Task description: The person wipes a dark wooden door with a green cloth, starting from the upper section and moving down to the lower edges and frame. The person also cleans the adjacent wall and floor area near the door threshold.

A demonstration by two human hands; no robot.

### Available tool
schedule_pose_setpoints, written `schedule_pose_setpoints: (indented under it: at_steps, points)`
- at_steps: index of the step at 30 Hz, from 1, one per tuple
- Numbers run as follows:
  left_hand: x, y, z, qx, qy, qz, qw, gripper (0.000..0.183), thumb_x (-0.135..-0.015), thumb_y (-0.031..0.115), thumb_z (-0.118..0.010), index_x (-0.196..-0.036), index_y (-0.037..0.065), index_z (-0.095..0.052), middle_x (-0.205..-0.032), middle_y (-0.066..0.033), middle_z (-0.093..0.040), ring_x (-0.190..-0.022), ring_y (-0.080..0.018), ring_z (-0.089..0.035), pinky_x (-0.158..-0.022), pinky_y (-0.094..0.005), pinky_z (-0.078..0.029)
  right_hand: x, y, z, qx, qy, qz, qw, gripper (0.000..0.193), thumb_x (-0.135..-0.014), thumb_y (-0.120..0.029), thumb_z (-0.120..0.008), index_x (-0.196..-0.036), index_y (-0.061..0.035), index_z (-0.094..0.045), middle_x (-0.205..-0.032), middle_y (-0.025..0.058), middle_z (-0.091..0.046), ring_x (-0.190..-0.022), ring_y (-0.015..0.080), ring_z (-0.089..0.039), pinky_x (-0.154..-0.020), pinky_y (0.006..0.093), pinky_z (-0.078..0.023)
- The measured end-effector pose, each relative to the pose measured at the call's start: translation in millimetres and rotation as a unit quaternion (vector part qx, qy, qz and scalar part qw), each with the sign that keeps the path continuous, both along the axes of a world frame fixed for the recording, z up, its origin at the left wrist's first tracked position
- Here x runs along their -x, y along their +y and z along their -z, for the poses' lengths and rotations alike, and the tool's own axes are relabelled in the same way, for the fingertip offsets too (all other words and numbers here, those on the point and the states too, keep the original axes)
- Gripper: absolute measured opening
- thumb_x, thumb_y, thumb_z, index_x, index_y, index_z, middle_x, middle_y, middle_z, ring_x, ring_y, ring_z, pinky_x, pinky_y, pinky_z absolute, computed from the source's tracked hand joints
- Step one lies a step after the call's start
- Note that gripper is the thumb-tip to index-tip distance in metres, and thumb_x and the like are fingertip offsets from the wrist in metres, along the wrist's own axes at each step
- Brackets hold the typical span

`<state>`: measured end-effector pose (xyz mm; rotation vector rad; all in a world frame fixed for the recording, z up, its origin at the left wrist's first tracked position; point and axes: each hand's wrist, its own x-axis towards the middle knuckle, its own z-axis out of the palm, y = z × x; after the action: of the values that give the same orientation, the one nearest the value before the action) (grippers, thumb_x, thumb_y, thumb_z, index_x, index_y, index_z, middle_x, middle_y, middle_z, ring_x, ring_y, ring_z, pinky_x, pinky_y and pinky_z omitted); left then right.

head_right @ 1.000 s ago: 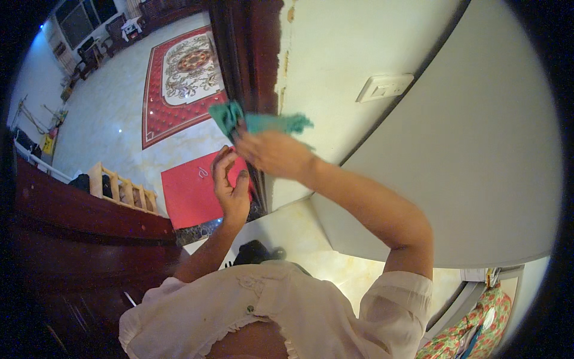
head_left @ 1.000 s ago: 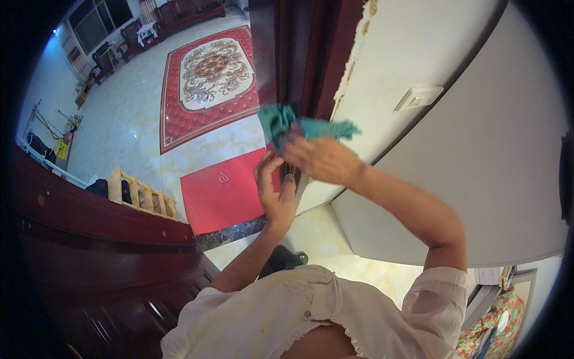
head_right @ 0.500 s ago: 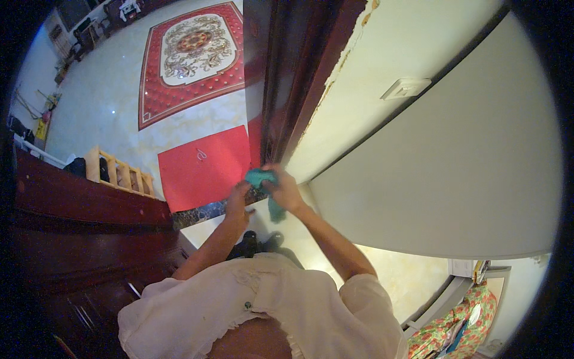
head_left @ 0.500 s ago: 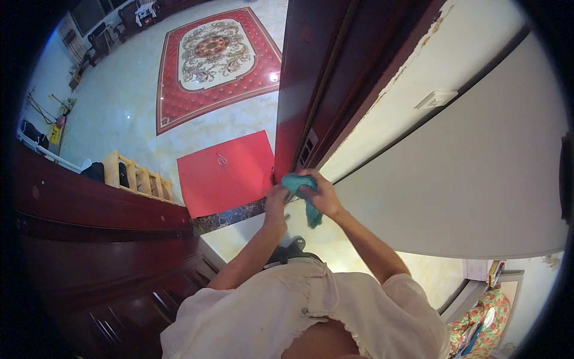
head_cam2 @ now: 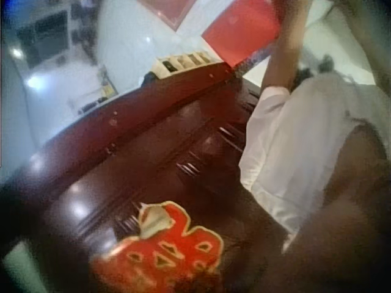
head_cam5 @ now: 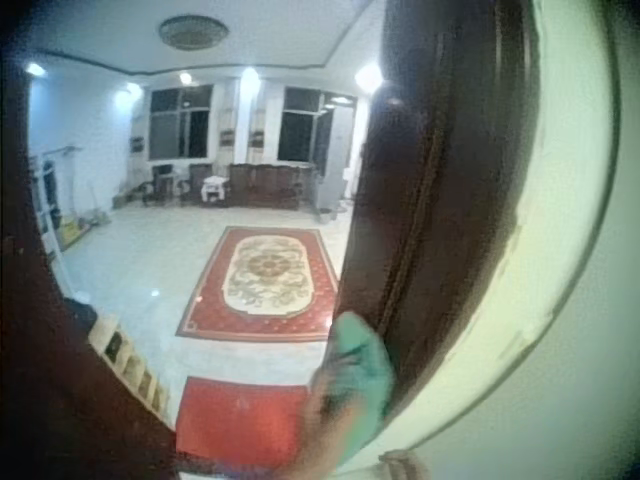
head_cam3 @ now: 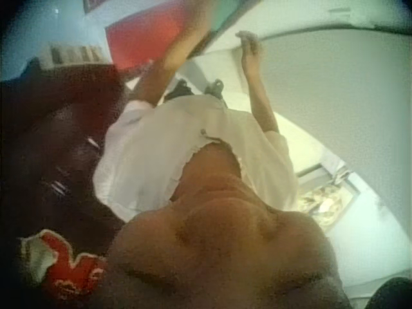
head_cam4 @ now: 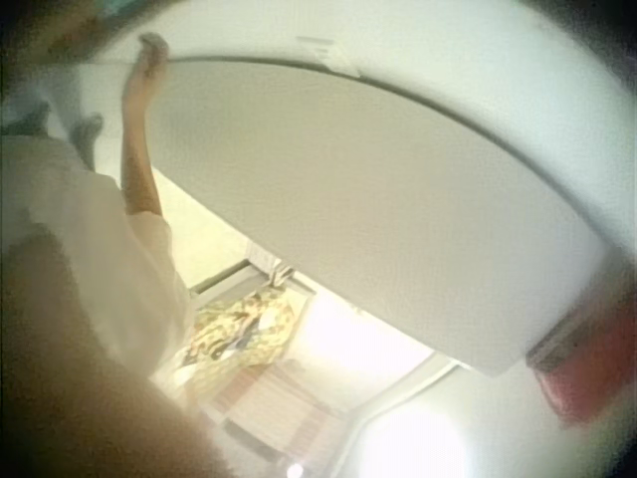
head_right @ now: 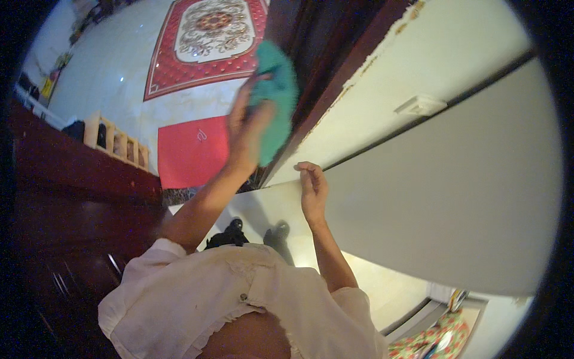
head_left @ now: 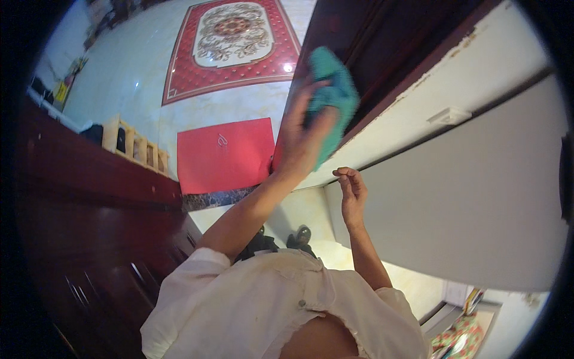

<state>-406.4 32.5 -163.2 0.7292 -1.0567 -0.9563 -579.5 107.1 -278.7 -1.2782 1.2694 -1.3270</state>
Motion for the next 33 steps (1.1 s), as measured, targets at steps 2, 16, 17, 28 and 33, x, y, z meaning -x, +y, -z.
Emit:
schedule_pose_setpoints:
  at_steps: [2, 16, 17, 28, 33]
  points:
    - [35, -17, 5, 0.146, -0.226, -0.184, 0.945, 0.052, -0.088, 0.025, -0.062, -0.134, 0.007, -0.048, -0.15, -0.0219, -0.03, -0.137, -0.0384, -0.031, -0.112, -0.0483, -0.024, 6, -10, -1, 0.025, 0.013, -0.021, 0.999, 0.016, -0.098, -0.01, -0.049, -0.106, -0.0011, -0.059, -0.103, 0.004, -0.062, -0.097, 0.0109, -0.055, -0.089, 0.0251, -0.04]
    - [102, -5, 284, -0.189, -0.197, -0.351, 0.896, 0.055, -0.1, 0.03, -0.042, -0.144, 0.002, -0.028, -0.146, -0.0227, -0.035, -0.132, -0.0359, -0.039, -0.109, -0.0402, -0.031, 28, -67, -7, 0.065, 0.065, -0.128, 0.987, 0.009, -0.093, -0.001, -0.053, -0.101, -0.0047, -0.055, -0.104, 0.0043, -0.06, -0.097, 0.0122, -0.056, -0.085, 0.027, -0.044]
    - [104, -2, 282, -0.216, -0.132, -0.319, 0.913, 0.054, -0.099, 0.029, -0.042, -0.145, 0.002, -0.028, -0.146, -0.0223, -0.035, -0.132, -0.0352, -0.039, -0.108, -0.0399, -0.031, 32, -70, -5, 0.061, 0.058, -0.133, 0.988, 0.008, -0.093, 0.0, -0.053, -0.099, -0.005, -0.054, -0.103, 0.0043, -0.06, -0.097, 0.0121, -0.056, -0.085, 0.027, -0.044]
    - [73, -14, 114, -0.023, -0.05, -0.33, 0.942, 0.048, -0.096, 0.015, -0.047, -0.141, 0.003, -0.038, -0.142, -0.0197, -0.045, -0.129, -0.0342, -0.045, -0.107, -0.0389, -0.033, 42, -80, -7, 0.026, 0.034, -0.192, 0.98, 0.011, -0.093, 0.002, -0.052, -0.1, -0.0052, -0.055, -0.101, 0.0056, -0.061, -0.097, 0.0124, -0.056, -0.091, 0.0262, -0.042]
    - [78, -17, 199, -0.201, -0.067, -0.33, 0.92, 0.05, -0.097, 0.022, -0.043, -0.143, 0.003, -0.037, -0.142, -0.0214, -0.044, -0.129, -0.0356, -0.044, -0.108, -0.0394, -0.032, 36, -76, -11, 0.032, 0.06, -0.201, 0.977, 0.011, -0.092, 0.002, -0.052, -0.1, -0.0048, -0.055, -0.102, 0.0059, -0.061, -0.099, 0.0127, -0.057, -0.089, 0.0262, -0.042]
